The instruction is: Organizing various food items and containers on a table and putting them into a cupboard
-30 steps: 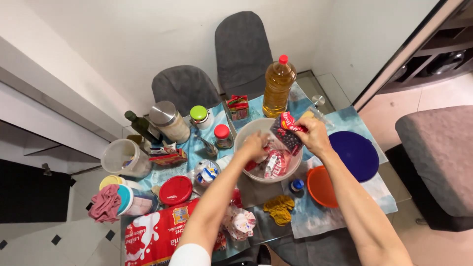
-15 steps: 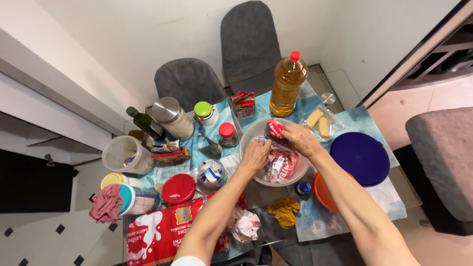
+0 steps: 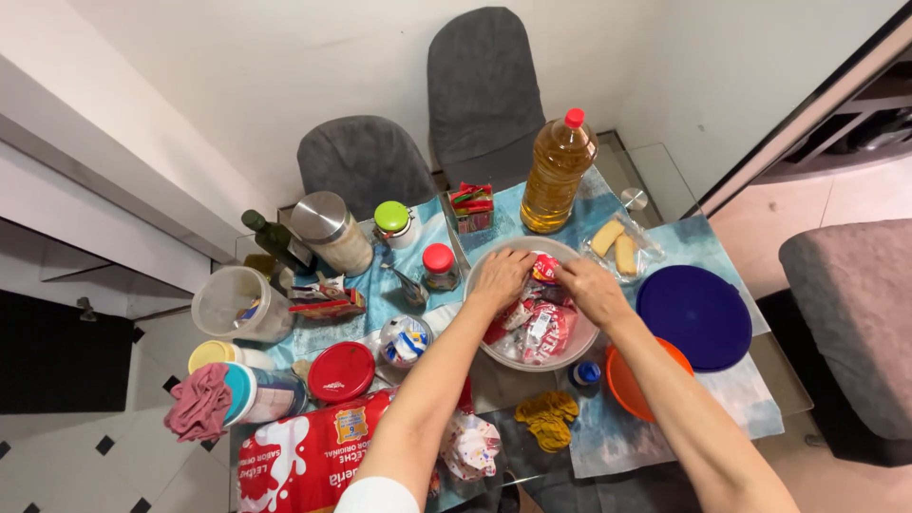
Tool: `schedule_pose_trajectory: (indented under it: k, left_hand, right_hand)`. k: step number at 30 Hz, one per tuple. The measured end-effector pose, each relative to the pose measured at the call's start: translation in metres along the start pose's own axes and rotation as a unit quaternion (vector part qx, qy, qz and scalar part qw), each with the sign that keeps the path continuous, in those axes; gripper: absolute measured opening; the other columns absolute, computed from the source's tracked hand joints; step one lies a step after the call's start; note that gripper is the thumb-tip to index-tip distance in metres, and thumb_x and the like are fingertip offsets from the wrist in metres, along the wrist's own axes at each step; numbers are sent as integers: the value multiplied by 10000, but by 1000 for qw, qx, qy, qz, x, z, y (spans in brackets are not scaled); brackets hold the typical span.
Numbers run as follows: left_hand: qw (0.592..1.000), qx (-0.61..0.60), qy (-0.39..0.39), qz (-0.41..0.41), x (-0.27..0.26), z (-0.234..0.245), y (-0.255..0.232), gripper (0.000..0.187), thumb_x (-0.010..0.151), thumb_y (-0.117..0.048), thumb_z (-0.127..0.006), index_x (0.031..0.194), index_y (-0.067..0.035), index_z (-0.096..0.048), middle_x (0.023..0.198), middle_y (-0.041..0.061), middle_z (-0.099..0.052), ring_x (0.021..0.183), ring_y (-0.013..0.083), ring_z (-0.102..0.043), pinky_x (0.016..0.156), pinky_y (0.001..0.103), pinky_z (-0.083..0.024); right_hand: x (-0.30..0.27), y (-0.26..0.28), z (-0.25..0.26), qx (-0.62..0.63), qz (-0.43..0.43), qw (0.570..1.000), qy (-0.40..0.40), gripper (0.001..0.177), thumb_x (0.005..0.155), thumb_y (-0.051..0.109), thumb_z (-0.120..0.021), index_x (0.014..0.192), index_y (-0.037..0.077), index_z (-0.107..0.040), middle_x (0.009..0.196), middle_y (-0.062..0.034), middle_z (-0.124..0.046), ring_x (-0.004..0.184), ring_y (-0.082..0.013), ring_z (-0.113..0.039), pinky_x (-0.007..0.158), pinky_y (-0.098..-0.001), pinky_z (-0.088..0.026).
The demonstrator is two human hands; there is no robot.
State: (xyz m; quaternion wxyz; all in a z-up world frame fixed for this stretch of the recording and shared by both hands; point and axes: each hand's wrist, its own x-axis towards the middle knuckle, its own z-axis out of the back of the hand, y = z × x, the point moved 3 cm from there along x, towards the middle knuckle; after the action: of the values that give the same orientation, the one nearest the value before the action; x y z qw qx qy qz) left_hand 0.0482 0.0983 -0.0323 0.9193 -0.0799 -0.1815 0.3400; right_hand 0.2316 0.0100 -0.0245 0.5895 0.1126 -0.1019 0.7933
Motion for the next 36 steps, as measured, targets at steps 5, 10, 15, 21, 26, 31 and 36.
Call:
schedule_pose_trajectory:
  k: [5, 10, 15, 21, 26, 31, 36]
  left_hand:
    - [997, 72, -10, -15, 11, -26, 0, 179, 952, -293, -500, 1029, -293, -662, 983, -44, -613, 948, 209, -573, 774, 385, -457]
    - [992, 104, -76, -1, 15, -4, -11, 170, 948, -195, -505, 996, -174, -666, 1005, 18, -549, 946, 225, -553, 732, 365, -458]
    - [998, 13, 32, 55, -32, 3, -10, 294, 780, -325, -747, 1043, -202, -699, 1073, 40, -575, 999, 287, -610, 787, 421, -544]
    - [996, 74, -40, 44, -64, -4, -15, 237, 868, -228, -662, 1095, -208, -728, 1044, 114, -650, 1070, 346, -662, 799, 411, -568]
    - [994, 41, 26, 93, -57, -15, 4, 299, 840, -265, -718, 1134, -213, -703, 1113, 104, -663, 1182, 327, -608, 840, 418, -573]
    - [997, 5, 1, 83, -64, 16, -15, 277, 945, -198, -575, 1215, -191, -638, 1197, 138, -626, 1236, 355, -580, 849, 455, -585]
    - [982, -73, -169, -48, -75, 0, -48, 497, 773, -97, -691, 1257, -36, -598, 1306, 283, -545, 1134, 455, -620, 934, 517, -533]
  right_hand:
    - [4, 11, -50, -137, 25, 990, -30, 107, 900, 212, -564, 852, 217, -658, 859, 4, -549, 870, -195, -551, 684, -313, -461]
    - [9, 0, -52, 173, -230, 957, -14, 203, 959, 140, -492, 1001, 18, -648, 914, -248, -596, 935, -440, -621, 826, -525, -515]
    - [6, 29, 35, 130, -209, 969, 31, 246, 857, 106, -590, 1099, 102, -633, 1006, -127, -603, 968, -368, -689, 787, -470, -588]
    - [-23, 83, 25, 215, -75, 928, 296, 491, 773, 153, -731, 1257, 222, -682, 1196, -116, -724, 1184, -350, -664, 1020, -472, -542]
    - [-24, 71, 4, 148, -114, 909, 373, 387, 863, 281, -676, 1237, 378, -702, 1179, -57, -751, 1196, -276, -672, 1033, -421, -535]
    - [-27, 72, 22, 129, -111, 946, 277, 270, 849, 304, -664, 1106, 332, -746, 1089, -10, -769, 1098, -236, -720, 954, -407, -582]
    - [-17, 57, 42, 47, 5, 996, -75, 887, 767, 426, -757, 1528, 93, -446, 1554, -244, -427, 1386, -466, -429, 1052, -596, -416]
